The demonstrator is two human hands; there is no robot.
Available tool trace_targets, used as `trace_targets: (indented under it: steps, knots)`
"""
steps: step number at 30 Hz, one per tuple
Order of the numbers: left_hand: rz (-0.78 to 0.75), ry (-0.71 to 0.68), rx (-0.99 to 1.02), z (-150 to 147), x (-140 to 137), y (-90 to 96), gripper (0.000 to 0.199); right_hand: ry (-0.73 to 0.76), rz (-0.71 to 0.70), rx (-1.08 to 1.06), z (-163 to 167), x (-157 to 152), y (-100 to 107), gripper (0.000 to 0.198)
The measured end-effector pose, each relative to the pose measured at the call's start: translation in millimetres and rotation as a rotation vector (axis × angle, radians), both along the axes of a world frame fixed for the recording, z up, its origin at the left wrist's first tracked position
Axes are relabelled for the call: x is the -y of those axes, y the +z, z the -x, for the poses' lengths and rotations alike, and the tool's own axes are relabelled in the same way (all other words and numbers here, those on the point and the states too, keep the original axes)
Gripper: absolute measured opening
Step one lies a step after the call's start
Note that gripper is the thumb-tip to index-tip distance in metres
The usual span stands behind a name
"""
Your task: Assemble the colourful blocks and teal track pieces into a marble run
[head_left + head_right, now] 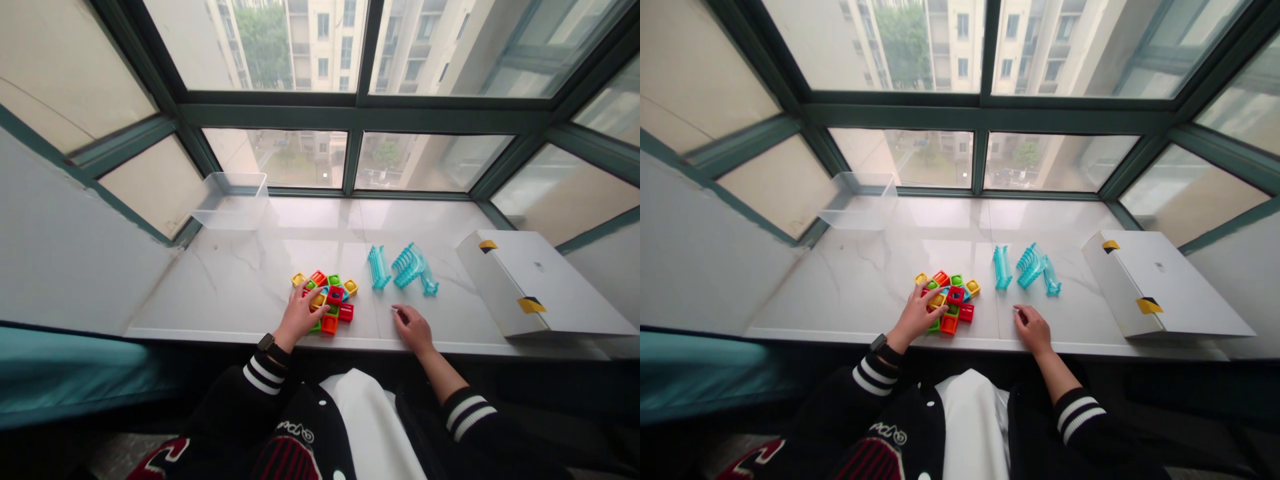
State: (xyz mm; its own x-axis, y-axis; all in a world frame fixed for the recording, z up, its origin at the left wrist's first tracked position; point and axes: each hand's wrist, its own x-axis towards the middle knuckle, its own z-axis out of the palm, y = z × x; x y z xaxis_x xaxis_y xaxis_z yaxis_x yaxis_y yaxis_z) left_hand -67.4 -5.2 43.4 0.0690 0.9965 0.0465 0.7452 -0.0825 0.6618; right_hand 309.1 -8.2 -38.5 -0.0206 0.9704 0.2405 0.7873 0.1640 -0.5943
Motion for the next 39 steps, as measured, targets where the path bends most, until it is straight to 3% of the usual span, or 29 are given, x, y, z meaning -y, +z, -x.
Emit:
trace_targets:
  steps: [8,11,18,26,30,34,39]
  knots:
    - [0.025,-0.054,0.028,-2.7,8.3,-3.7,0.071,-0.004,0.008,-0.05,-1.7,0.7,0.8,0.031]
    - [0.005,-0.057,0.049,-1.4,9.0,-7.3,0.068,0.013,0.001,-0.134,6.5,2.8,7.0,0.03]
    - [-0.013,-0.073,0.064,-0.9,8.9,-12.2,0.057,0.349,0.057,-0.292,61.5,0.2,28.7,0.037]
    - [-0.019,-0.097,0.095,3.5,7.7,-7.4,0.057,0.416,0.071,-0.215,92.2,-13.7,37.2,0.046]
    - [-0.008,-0.099,0.1,3.7,7.2,-7.5,0.053,0.389,-0.018,-0.135,97.8,-15.3,39.0,0.043]
    - [-0.02,-0.102,0.095,2.9,6.8,-11.6,0.053,0.35,-0.11,-0.108,104.4,-17.9,46.6,0.055]
    - [-0.042,-0.111,0.078,4.7,6.2,-15.0,0.052,0.452,-0.098,-0.087,120.1,-31.1,52.7,0.055]
